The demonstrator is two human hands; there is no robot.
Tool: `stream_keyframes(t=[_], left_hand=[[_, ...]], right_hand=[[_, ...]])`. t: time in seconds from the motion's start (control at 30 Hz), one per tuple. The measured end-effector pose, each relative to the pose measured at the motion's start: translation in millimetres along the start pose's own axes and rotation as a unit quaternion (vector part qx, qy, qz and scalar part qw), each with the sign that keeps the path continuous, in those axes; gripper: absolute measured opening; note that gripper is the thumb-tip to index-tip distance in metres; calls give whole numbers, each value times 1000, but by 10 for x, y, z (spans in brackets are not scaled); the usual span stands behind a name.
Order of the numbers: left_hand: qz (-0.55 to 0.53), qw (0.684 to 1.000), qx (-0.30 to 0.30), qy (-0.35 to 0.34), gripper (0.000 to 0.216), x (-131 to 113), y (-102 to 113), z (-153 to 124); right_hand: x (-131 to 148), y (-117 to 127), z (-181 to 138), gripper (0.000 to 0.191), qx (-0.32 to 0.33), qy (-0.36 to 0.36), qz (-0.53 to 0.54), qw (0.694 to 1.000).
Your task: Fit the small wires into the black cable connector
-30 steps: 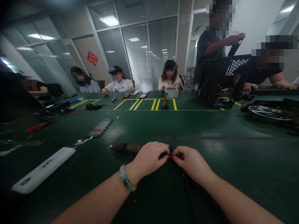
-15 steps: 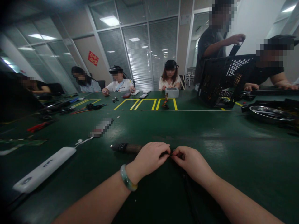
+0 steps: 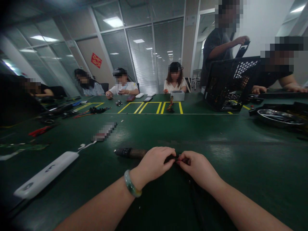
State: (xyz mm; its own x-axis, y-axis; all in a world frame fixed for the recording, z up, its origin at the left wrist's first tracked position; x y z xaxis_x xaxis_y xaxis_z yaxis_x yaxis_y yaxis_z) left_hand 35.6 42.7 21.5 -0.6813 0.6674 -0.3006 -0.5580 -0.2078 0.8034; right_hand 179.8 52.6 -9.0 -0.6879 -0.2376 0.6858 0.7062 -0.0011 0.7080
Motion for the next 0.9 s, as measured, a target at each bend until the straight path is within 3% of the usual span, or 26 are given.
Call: stream_keyframes(t=[0.9], left_hand=[[-4,1000,-4,-1,8,32,-50,-18]], right_hand=[[38,33,-2,14,2,-3,-5,1000]])
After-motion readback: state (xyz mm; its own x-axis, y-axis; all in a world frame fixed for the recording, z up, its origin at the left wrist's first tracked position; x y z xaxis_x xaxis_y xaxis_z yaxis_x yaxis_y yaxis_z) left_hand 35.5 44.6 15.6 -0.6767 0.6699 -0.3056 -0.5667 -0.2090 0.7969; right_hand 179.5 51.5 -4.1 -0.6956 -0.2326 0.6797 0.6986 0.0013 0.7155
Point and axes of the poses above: each hand's wrist, its own z-axis towards the middle knuckle, its own y-axis out of the back of the hand, x = y × z, the point moved 6 cm from there along z, towards the middle knuckle, and after that the axes turned 13 degrees about -x, right-handed, at the moved point
